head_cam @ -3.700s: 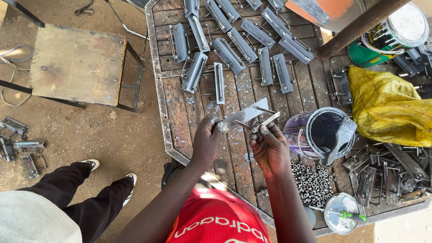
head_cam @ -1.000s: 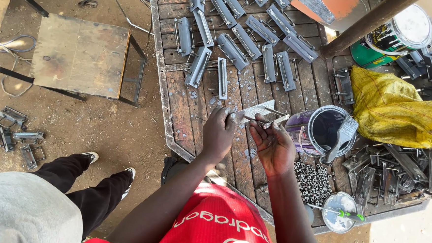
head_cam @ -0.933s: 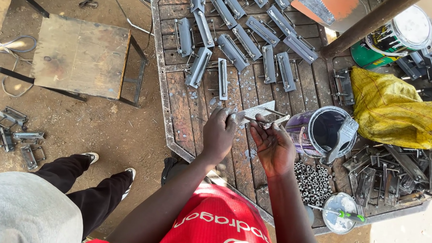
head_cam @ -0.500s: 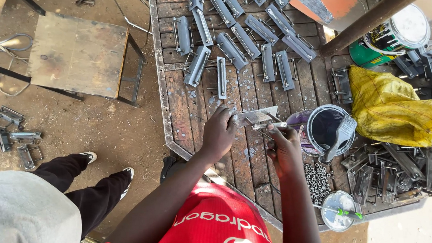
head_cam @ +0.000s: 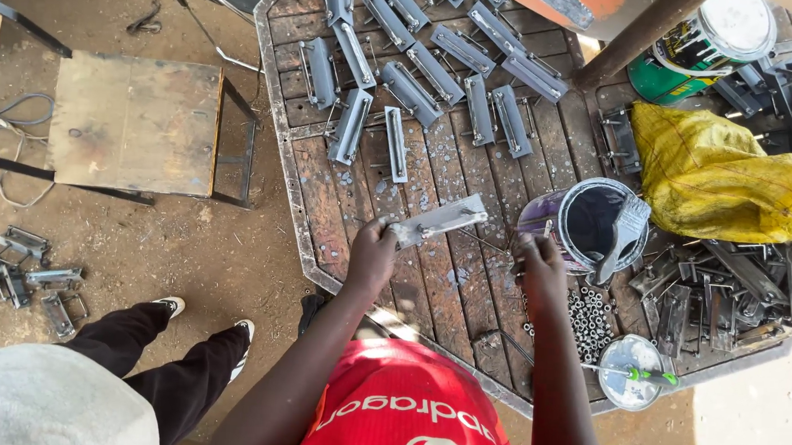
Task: Painting metal brackets using a paintbrush and a can of paint
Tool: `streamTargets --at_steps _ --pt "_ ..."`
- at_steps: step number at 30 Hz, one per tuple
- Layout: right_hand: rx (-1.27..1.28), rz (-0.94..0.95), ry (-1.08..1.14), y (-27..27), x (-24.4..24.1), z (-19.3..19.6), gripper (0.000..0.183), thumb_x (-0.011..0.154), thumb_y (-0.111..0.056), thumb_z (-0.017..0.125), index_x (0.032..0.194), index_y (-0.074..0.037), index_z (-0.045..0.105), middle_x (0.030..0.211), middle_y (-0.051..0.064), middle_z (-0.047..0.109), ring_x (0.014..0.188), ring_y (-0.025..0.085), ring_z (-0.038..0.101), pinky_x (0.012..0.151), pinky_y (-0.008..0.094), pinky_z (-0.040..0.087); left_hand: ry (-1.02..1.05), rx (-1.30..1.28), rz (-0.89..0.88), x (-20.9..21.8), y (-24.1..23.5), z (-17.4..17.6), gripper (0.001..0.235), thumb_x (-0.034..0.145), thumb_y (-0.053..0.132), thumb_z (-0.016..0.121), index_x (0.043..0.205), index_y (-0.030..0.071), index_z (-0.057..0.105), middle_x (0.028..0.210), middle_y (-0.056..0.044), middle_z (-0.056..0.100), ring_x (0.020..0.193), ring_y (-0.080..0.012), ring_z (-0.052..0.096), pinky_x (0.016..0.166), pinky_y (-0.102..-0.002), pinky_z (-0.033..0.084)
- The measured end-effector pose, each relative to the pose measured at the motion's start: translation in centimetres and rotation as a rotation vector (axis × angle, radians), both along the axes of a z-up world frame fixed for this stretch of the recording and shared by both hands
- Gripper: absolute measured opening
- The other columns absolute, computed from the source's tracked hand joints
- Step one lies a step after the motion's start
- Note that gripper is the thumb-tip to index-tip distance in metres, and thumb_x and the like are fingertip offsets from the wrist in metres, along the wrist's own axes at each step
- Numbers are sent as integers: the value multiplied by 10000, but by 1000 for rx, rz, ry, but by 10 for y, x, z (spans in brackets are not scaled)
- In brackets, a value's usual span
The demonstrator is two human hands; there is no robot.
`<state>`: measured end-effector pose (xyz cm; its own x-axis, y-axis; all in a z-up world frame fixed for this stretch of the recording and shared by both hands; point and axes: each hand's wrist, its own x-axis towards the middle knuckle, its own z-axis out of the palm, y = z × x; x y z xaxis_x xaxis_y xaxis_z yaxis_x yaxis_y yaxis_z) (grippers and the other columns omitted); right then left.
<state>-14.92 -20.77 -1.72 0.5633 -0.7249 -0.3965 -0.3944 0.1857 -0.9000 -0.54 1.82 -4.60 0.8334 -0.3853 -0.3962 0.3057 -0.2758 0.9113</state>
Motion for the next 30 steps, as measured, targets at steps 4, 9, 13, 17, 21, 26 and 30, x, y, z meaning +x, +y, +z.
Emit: streamTargets --at_steps 4,9,13,17,21,26,30 --pt "-98 156 225 -14 -10 -81 328 1034 -287 647 1163 15 634 882 158 658 686 237 628 569 307 433 -5 26 50 8 7 -7 284 989 165 520 1142 27 716 933 -93 671 944 -152 596 820 -424 505" --pt "-249 558 558 -17 40 -136 384 932 -473 664 1207 -206 698 884 52 782 911 274 756 842 437 540 24 23 176 28 25 -9 283 993 143 506 1146 5 700 824 -91 666 743 -122 582 698 -323 482" --pt "-155 561 445 10 75 -122 403 979 -402 620 1274 -131 665 997 99 785 884 264 763 812 427 556 60 24 169 34 40 19 301 1017 150 508 1235 19 670 927 -113 693 754 -106 563 703 -291 497" --pt "-70 545 301 23 68 -92 398 989 -249 594 1282 19 621 973 205 749 821 298 752 785 442 569 -1 50 120 47 39 0 287 1045 127 503 1246 -1 662 979 -166 686 831 -136 563 746 -366 499" --pt "-21 585 407 2 2 -132 411 1054 -378 568 1237 -25 675 1015 182 750 914 314 757 807 425 578 -4 -25 72 46 7 -9 179 1024 105 534 1036 37 699 748 -56 588 676 -86 498 640 -256 431" --pt "-384 1212 344 -48 -80 -90 293 897 -52 643 1126 131 634 975 326 714 927 493 691 908 534 561 20 -64 -67 44 -39 -10 161 1033 101 544 1021 77 703 781 -9 600 703 -67 488 671 -214 449" --pt "59 129 463 -131 -155 -118 412 970 -270 620 1211 59 677 784 265 744 671 326 730 599 386 578 -18 -77 -140 41 -76 11 143 1035 91 551 1003 57 686 751 -25 586 657 -61 484 618 -195 420"
